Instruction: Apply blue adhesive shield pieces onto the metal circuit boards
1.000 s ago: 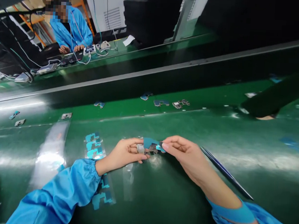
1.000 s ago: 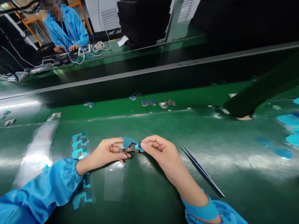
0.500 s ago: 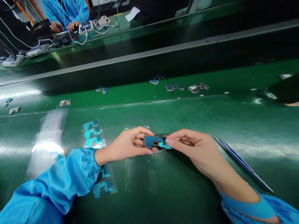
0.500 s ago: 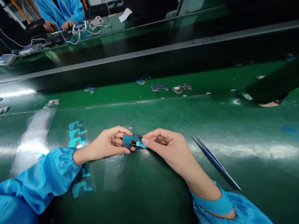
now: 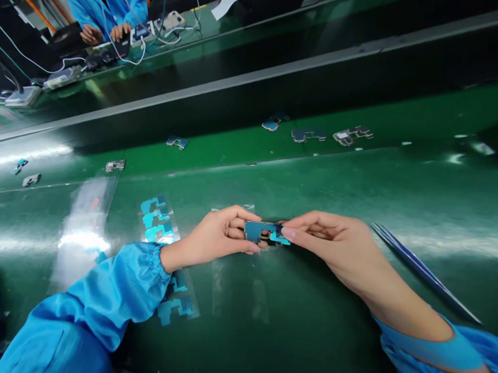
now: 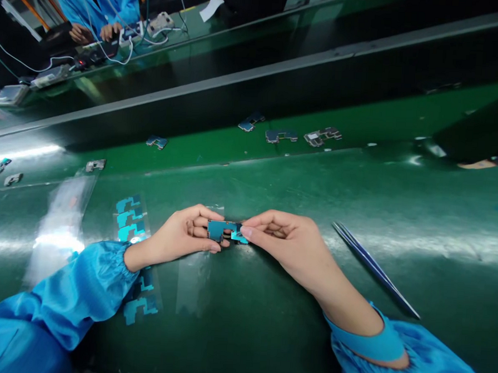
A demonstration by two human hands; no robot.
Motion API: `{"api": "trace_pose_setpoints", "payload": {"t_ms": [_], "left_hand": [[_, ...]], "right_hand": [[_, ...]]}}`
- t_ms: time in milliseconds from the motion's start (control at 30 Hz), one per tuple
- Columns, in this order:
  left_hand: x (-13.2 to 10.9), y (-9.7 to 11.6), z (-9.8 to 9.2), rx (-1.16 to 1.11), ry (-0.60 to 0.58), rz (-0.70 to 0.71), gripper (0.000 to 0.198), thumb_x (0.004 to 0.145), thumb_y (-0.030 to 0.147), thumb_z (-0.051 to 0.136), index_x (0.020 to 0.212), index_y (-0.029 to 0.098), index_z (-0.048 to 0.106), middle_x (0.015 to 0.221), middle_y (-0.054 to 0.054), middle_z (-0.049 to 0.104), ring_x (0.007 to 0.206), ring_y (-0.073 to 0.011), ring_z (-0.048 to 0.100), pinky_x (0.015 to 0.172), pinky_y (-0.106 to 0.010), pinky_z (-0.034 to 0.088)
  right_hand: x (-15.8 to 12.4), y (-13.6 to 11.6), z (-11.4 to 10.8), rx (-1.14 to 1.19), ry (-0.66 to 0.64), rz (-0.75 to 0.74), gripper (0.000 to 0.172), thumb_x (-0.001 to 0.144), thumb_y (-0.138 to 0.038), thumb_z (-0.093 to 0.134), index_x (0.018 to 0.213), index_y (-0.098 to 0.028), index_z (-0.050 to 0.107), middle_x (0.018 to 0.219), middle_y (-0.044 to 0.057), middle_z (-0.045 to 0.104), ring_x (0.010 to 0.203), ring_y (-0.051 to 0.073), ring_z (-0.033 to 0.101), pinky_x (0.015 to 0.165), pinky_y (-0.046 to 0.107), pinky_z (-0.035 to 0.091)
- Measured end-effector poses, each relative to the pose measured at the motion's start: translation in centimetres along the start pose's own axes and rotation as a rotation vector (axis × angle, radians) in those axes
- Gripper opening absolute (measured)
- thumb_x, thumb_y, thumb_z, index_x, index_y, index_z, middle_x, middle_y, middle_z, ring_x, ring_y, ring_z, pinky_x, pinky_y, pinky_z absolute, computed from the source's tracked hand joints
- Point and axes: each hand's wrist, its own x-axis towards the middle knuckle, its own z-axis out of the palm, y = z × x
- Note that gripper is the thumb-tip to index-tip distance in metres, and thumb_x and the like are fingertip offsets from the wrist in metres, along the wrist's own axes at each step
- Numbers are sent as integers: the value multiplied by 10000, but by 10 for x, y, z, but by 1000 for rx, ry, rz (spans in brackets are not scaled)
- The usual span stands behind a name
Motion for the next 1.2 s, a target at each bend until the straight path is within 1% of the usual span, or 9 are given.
{"api": "trace_pose_setpoints", "payload": {"t_ms": [167, 333, 567, 900, 1200], "left_hand": [[1, -3, 0, 13, 14, -5, 466, 783, 170, 835, 1181, 166, 591, 1013, -75, 777, 971, -218, 773, 823, -304, 627], [2, -4, 1, -19, 23, -10, 449, 777, 159, 835, 1151, 172, 586, 1011, -75, 778, 977, -216, 771, 822, -305, 627], [1, -3, 2, -26, 41, -43, 448, 766, 156, 836, 1143, 171, 594, 1016, -83, 780, 987, -220, 769, 841, -319, 629], [1, 0, 4, -56, 53, -33, 432, 752, 112, 837, 1114, 160, 606, 976, -75, 791, 932, -196, 778, 804, -287, 634], [1, 5, 5, -51, 57, -55, 439, 742, 109, 841, 1109, 148, 602, 959, -78, 794, 920, -191, 778, 794, -280, 629]], "right_hand": [[1, -1, 0, -9, 7, 32, 311, 680, -498, 859, 773, -208, 796, 710, 66, 765, 618, 160, 661, 553, 250, 496], [0, -2, 0, -25, 6, 28, 311, 685, -500, 849, 761, -205, 790, 706, 69, 765, 615, 165, 659, 554, 258, 490], [-1, -2, 0, -32, -9, 34, 315, 708, -516, 834, 771, -212, 785, 733, 67, 769, 645, 175, 676, 572, 264, 505], [0, 0, 0, -27, -36, 23, 307, 730, -513, 822, 791, -216, 781, 789, 73, 786, 704, 196, 711, 625, 287, 534], [1, 2, 0, -23, -39, 12, 310, 737, -514, 815, 806, -214, 781, 785, 70, 785, 699, 196, 711, 619, 292, 535]]}}
